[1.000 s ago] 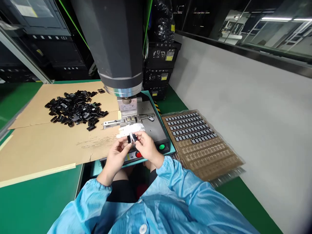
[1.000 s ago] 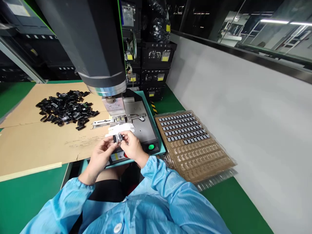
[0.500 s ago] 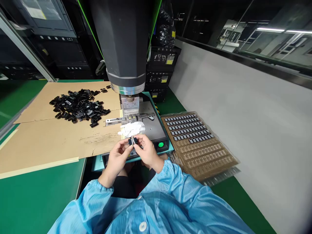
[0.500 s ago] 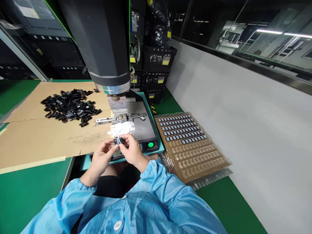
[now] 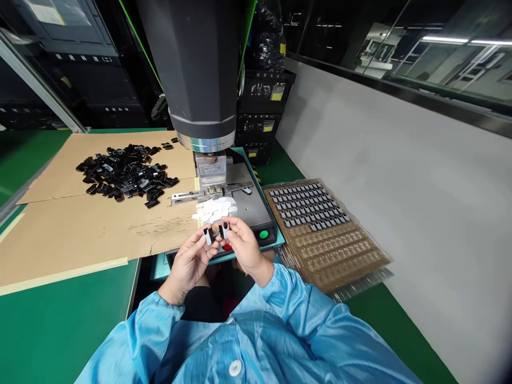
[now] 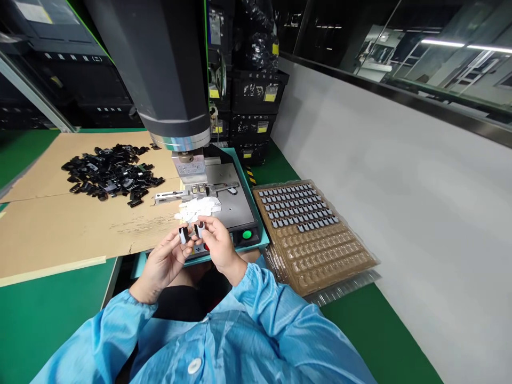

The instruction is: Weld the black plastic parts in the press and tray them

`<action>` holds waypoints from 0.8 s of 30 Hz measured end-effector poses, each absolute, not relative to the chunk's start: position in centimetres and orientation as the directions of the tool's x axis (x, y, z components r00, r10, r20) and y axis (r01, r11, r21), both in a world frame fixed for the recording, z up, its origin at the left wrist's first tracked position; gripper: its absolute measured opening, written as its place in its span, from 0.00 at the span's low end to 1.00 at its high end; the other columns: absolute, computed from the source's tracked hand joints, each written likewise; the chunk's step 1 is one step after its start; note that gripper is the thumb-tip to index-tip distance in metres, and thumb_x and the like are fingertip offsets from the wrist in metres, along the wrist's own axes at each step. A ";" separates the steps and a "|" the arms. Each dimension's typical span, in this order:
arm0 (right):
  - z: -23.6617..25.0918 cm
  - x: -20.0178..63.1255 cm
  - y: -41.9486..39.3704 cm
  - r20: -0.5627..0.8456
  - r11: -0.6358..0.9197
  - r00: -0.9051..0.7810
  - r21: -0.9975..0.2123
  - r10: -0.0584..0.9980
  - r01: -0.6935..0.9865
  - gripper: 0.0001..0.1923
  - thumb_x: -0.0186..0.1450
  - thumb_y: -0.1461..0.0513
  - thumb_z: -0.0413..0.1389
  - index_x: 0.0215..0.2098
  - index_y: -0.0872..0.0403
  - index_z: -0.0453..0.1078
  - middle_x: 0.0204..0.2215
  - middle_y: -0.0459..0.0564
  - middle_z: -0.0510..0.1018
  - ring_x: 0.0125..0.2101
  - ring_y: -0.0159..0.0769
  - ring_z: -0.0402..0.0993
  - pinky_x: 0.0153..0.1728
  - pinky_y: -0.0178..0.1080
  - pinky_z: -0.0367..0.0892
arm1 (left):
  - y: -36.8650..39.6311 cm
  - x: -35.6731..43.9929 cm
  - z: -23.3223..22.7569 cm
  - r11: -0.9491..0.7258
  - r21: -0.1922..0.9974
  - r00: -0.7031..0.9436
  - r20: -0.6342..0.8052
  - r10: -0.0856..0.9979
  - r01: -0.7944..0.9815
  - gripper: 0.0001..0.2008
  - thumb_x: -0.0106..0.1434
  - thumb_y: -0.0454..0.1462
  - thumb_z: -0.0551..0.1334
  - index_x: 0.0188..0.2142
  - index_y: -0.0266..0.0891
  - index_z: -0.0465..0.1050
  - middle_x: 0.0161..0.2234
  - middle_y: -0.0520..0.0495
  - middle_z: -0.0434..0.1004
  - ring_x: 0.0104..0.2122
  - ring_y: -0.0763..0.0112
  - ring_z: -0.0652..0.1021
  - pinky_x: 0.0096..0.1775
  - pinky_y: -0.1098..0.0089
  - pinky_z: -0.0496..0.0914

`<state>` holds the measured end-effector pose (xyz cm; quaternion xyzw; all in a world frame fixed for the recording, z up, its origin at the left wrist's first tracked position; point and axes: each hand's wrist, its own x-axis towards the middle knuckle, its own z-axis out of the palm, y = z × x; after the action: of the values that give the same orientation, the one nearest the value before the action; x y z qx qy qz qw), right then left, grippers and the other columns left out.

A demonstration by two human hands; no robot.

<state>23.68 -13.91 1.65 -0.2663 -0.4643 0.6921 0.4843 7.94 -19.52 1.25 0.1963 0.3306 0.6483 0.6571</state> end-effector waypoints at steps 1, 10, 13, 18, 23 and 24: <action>1.7 23.6 -14.0 0.079 -0.107 -0.391 -0.896 0.917 -0.431 0.20 0.71 0.54 0.64 0.58 0.48 0.73 0.48 0.51 0.82 0.39 0.36 0.78 0.41 0.40 0.77 | -19.5 8.0 1.2 0.089 0.684 -0.047 -0.178 0.983 -0.724 0.22 0.62 0.39 0.77 0.54 0.38 0.80 0.46 0.39 0.84 0.39 0.65 0.85 0.38 0.72 0.82; 1.6 23.6 -14.2 0.059 -0.127 -0.401 -0.899 0.914 -0.420 0.19 0.71 0.55 0.64 0.58 0.48 0.73 0.46 0.50 0.82 0.35 0.34 0.77 0.40 0.40 0.76 | -19.7 8.1 0.9 0.097 0.672 -0.039 -0.185 0.982 -0.734 0.18 0.64 0.38 0.76 0.53 0.38 0.82 0.46 0.40 0.84 0.37 0.68 0.83 0.39 0.72 0.82; 1.4 23.4 -13.9 0.059 -0.125 -0.409 -0.904 0.911 -0.409 0.18 0.71 0.55 0.63 0.58 0.48 0.72 0.45 0.50 0.81 0.35 0.35 0.76 0.39 0.40 0.76 | -19.7 8.1 0.9 0.106 0.676 -0.033 -0.190 0.981 -0.729 0.19 0.64 0.38 0.76 0.53 0.38 0.81 0.45 0.40 0.84 0.37 0.68 0.84 0.39 0.71 0.82; 0.9 23.8 -14.2 0.109 0.003 -0.373 -0.962 0.922 -0.274 0.15 0.69 0.60 0.59 0.53 0.48 0.66 0.43 0.47 0.77 0.37 0.35 0.75 0.41 0.40 0.76 | -19.7 8.0 0.1 0.121 0.743 -0.064 -0.216 0.974 -0.658 0.20 0.61 0.41 0.78 0.51 0.41 0.81 0.44 0.43 0.84 0.39 0.63 0.85 0.41 0.67 0.83; 0.2 25.2 -15.9 0.241 0.348 -0.421 -0.916 0.875 0.198 0.25 0.61 0.63 0.66 0.54 0.48 0.64 0.45 0.47 0.74 0.43 0.38 0.74 0.50 0.43 0.74 | -20.4 8.9 -1.9 0.089 0.863 -0.151 -0.186 0.971 -0.497 0.18 0.58 0.44 0.81 0.42 0.42 0.80 0.42 0.49 0.82 0.37 0.71 0.82 0.41 0.74 0.81; -0.1 25.4 -16.1 0.259 0.386 -0.432 -0.891 0.864 0.238 0.25 0.61 0.62 0.67 0.53 0.48 0.64 0.45 0.47 0.74 0.44 0.39 0.74 0.51 0.44 0.73 | -20.5 9.2 -2.2 0.095 0.882 -0.142 -0.179 0.974 -0.462 0.18 0.58 0.45 0.81 0.41 0.42 0.79 0.41 0.50 0.81 0.36 0.73 0.81 0.40 0.76 0.79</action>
<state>25.44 -16.11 -0.13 -0.3722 -0.7401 0.4101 0.3814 9.22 -20.53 -2.24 0.2861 0.4474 0.6089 0.5893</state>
